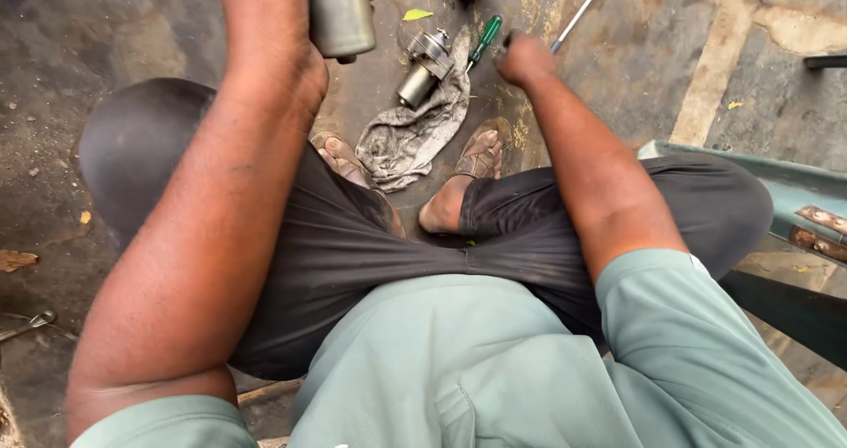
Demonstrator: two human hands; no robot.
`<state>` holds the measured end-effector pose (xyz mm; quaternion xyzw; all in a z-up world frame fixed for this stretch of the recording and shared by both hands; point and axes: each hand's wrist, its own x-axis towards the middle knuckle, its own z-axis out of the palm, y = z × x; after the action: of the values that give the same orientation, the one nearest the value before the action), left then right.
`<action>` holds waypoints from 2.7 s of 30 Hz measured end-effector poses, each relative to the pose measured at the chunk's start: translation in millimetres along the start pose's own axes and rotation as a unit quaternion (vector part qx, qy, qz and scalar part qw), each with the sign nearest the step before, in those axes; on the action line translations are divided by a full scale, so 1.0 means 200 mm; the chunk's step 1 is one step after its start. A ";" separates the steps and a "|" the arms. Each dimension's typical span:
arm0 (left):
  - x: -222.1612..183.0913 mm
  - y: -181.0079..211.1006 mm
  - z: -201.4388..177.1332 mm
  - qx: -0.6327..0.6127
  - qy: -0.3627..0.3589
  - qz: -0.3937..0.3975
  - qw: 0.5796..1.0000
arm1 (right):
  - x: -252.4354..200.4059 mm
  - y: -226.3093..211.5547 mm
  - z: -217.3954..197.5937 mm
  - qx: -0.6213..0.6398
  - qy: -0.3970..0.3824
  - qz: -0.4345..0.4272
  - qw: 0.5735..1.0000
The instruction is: Disassembling and inspecting a motorcycle starter motor components using a screwdriver.
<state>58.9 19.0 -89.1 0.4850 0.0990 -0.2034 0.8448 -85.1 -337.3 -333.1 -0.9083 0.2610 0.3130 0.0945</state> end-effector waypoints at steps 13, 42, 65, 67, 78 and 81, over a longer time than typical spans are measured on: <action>0.11 0.13 0.23 0.030 0.053 -0.073 0.995 | 0.03 -0.07 0.14 -0.169 0.154 -0.252 0.940; -0.18 0.10 0.31 -0.258 -0.046 -0.055 0.964 | -1.68 -0.88 -0.67 0.655 0.017 -0.238 0.717; -0.18 0.08 0.29 -0.197 -0.068 -0.066 0.976 | -1.66 -0.83 -0.70 0.793 -0.291 -0.203 0.495; -0.20 0.09 0.30 -0.224 -0.071 -0.093 0.968 | -1.65 -0.82 -0.68 0.800 -0.333 -0.230 0.443; -0.19 0.09 0.29 -0.234 -0.090 -0.085 0.964 | -1.65 -0.88 -0.64 0.768 -0.218 -0.248 0.548; -0.19 0.09 0.29 -0.228 -0.089 -0.082 0.966 | -1.65 -0.89 -0.62 0.740 -0.137 -0.253 0.608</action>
<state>30.2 -13.0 -32.2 0.2498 0.1063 -0.2861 0.9189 -145.6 -91.2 -29.7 -0.5059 0.1481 0.0976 0.8442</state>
